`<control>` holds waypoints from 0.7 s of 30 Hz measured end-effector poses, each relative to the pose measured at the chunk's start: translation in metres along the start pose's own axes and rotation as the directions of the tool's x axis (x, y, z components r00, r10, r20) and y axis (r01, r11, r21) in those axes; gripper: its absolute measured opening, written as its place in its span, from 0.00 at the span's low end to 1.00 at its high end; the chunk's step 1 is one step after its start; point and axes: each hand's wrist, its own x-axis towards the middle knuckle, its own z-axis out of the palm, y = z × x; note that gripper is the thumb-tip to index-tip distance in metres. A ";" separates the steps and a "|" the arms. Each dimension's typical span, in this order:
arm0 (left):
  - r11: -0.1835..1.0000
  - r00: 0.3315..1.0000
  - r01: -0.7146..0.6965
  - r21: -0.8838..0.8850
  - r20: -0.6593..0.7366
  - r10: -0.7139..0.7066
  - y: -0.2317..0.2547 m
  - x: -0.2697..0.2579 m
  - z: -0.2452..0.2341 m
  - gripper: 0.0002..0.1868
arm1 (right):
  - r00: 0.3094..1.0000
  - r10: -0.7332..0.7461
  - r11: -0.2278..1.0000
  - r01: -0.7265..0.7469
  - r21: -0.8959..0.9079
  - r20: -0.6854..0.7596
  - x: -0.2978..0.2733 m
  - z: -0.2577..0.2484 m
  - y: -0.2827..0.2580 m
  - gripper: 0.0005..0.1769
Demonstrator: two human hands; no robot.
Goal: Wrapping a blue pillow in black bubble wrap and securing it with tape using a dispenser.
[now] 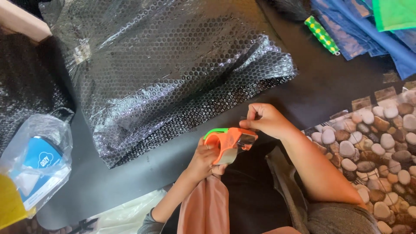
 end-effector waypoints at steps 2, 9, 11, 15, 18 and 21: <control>0.999 1.000 -0.002 0.033 0.022 0.002 -0.006 -0.010 0.003 0.19 | 0.999 0.016 1.000 -0.017 -0.018 -0.038 -0.001 -0.001 0.002 0.21; 1.000 0.999 0.020 -0.022 0.026 -0.019 -0.001 -0.015 0.000 0.19 | 0.942 -0.080 0.896 -0.075 -0.437 -0.327 -0.010 -0.017 0.019 0.23; 0.999 0.999 0.037 -0.012 0.013 -0.037 0.010 -0.002 -0.007 0.17 | 0.877 -0.075 0.961 -0.062 -0.268 -0.474 -0.022 -0.024 0.022 0.22; 0.999 0.999 0.032 -0.016 -0.009 -0.032 0.010 0.006 -0.007 0.16 | 0.637 -0.234 0.891 0.443 0.100 -0.735 -0.044 -0.033 0.061 0.19; 0.999 0.999 0.037 -0.019 -0.004 -0.037 0.004 0.001 -0.007 0.17 | 0.495 -0.086 0.767 0.587 0.260 -0.865 -0.073 -0.051 0.061 0.17; 0.999 0.999 0.042 -0.032 0.006 -0.042 0.001 -0.007 -0.006 0.15 | 0.419 0.214 0.686 0.578 0.441 -0.882 -0.104 -0.058 0.070 0.19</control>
